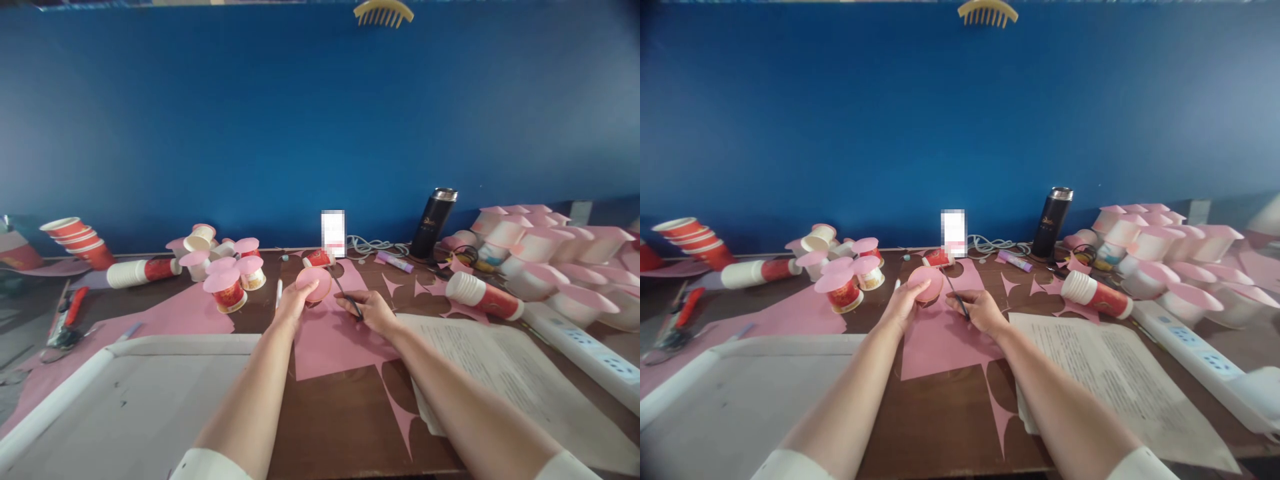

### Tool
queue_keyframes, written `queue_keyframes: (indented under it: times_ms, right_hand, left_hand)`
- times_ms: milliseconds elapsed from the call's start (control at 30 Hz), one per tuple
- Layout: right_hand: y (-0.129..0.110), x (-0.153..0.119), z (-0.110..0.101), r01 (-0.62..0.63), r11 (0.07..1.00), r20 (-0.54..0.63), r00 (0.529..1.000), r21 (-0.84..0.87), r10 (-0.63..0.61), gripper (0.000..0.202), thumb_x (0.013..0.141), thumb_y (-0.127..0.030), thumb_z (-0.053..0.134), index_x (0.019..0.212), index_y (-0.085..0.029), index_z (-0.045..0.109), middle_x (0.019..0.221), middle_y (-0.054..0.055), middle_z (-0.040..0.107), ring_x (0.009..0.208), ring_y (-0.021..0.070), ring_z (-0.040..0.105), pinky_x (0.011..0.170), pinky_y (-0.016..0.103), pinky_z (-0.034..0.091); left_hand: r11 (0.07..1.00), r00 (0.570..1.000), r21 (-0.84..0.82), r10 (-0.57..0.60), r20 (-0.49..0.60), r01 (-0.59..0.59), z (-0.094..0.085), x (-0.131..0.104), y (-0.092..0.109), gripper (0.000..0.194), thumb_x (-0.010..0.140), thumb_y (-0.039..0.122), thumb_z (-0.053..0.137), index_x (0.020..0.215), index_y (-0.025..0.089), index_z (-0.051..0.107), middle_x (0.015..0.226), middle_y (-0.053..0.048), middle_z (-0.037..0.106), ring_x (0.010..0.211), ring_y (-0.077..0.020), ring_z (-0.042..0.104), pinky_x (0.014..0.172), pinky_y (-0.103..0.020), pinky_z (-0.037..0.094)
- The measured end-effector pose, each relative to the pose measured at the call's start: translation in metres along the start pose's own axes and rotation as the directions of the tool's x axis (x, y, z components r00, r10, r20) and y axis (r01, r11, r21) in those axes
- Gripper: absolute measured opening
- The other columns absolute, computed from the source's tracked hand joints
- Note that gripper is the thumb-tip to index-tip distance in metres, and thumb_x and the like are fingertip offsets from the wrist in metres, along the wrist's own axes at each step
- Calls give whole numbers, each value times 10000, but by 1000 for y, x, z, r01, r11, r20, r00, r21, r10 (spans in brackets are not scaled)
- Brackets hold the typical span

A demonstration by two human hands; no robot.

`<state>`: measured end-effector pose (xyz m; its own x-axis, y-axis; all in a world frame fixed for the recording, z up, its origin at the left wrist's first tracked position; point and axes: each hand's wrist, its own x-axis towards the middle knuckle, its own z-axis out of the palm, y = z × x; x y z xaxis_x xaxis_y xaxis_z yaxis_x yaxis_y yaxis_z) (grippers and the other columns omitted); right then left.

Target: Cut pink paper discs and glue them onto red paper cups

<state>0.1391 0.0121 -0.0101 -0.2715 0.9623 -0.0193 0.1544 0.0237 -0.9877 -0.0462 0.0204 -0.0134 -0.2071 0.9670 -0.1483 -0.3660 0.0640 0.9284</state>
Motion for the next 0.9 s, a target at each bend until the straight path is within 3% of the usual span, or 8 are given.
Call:
queue_keyframes:
  times_ms: [167,400,767,900]
  right_hand:
    - [2,1,0,3,1000,-14,1000,27,-3,534,673,-489,750,1069,-131,722,542,-13,564,484,98,471,402,211,384]
    - [5,3,-1,31,999,0,1000,28,-31,507,718,-500,711,1067,-133,718,566,-15,572,485,87,474,434,213,388]
    - [-4,-2,2,-11,1000,-8,1000,2,11,532,700,-491,716,1062,-102,705,557,-19,563,469,86,465,447,228,374]
    - [0,-1,2,35,998,-7,999,-55,-36,505,717,-494,697,1065,-128,672,568,-35,568,436,89,459,449,236,371]
  left_hand:
    - [986,998,-160,-49,-45,42,2,-2,7,383,567,271,813,888,150,642,753,-29,677,633,-126,619,518,-206,437]
    - [968,998,-246,-54,-39,42,4,-3,8,358,554,171,806,869,140,638,763,-35,679,677,-147,636,591,-248,514]
    - [965,999,-260,-46,0,44,2,-2,6,326,567,165,805,855,111,664,733,-53,671,644,-156,624,564,-260,521]
    - [959,998,-280,-55,-10,50,2,-3,6,348,568,171,817,871,114,656,752,-61,675,664,-164,637,568,-259,529]
